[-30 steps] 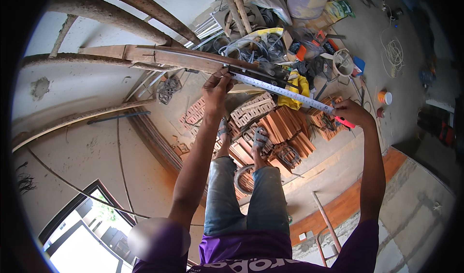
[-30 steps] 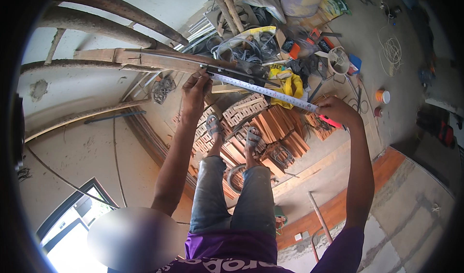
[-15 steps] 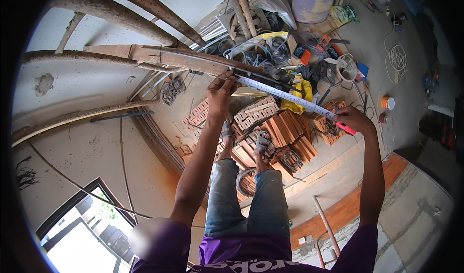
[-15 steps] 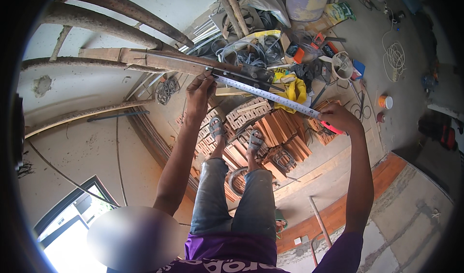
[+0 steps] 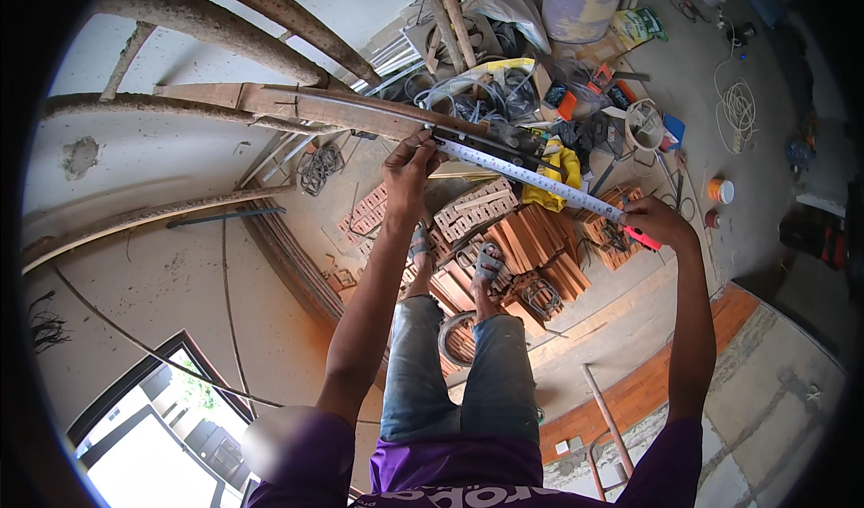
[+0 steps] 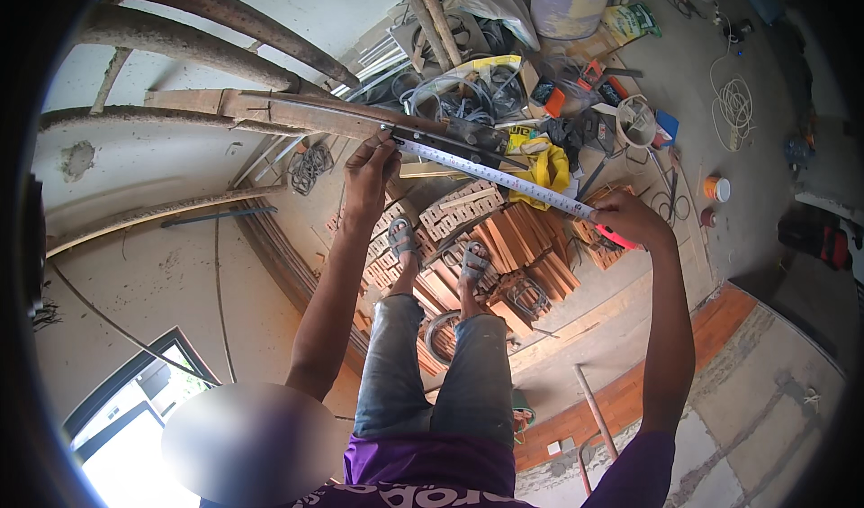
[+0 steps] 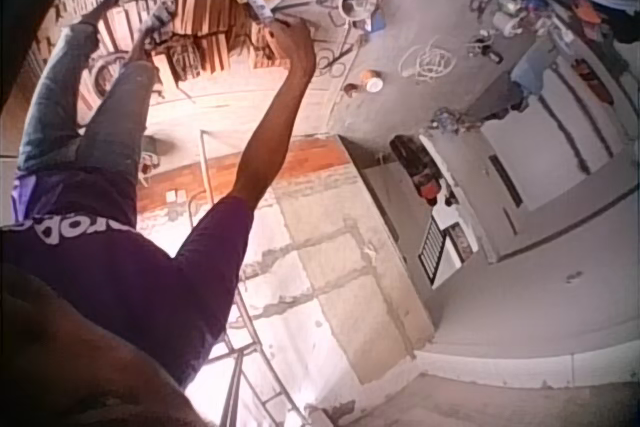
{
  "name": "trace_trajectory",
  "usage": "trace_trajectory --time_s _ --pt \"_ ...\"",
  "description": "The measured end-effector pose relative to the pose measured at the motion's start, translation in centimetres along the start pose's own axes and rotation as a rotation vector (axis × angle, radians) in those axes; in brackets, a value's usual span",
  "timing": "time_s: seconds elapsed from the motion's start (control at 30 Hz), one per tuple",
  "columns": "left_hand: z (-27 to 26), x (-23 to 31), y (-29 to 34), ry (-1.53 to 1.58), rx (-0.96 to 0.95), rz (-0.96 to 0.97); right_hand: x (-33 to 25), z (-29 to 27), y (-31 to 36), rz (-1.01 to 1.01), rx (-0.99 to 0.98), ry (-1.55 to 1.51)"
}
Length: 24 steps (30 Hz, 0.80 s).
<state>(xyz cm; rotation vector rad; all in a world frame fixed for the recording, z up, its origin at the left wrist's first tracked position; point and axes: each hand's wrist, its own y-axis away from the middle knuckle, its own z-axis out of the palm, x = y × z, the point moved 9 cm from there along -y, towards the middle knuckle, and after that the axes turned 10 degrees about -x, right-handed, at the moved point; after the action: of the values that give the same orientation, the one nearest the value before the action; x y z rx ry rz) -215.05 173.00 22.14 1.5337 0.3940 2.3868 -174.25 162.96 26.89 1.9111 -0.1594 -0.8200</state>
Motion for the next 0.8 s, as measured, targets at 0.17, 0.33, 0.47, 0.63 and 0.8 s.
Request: trace_trajectory --time_s 0.17,0.33,0.47,0.63,0.8 --pt "0.1 0.0 -0.1 -0.003 -0.039 0.010 0.0 0.1 -0.1 -0.019 -0.003 -0.007" --pt "-0.2 0.0 0.1 -0.020 -0.025 -0.008 0.1 -0.1 -0.1 -0.014 -0.004 0.035" --pt "-0.9 -0.1 0.0 -0.029 0.005 -0.009 -0.5 -0.2 -0.1 -0.025 0.013 0.042" --pt "-0.4 0.2 0.0 -0.053 -0.017 0.002 -0.8 -0.4 -0.1 -0.048 0.014 0.038" --pt "-0.1 0.3 0.1 -0.066 -0.051 -0.002 -0.5 -0.8 0.2 -0.032 0.027 0.017"
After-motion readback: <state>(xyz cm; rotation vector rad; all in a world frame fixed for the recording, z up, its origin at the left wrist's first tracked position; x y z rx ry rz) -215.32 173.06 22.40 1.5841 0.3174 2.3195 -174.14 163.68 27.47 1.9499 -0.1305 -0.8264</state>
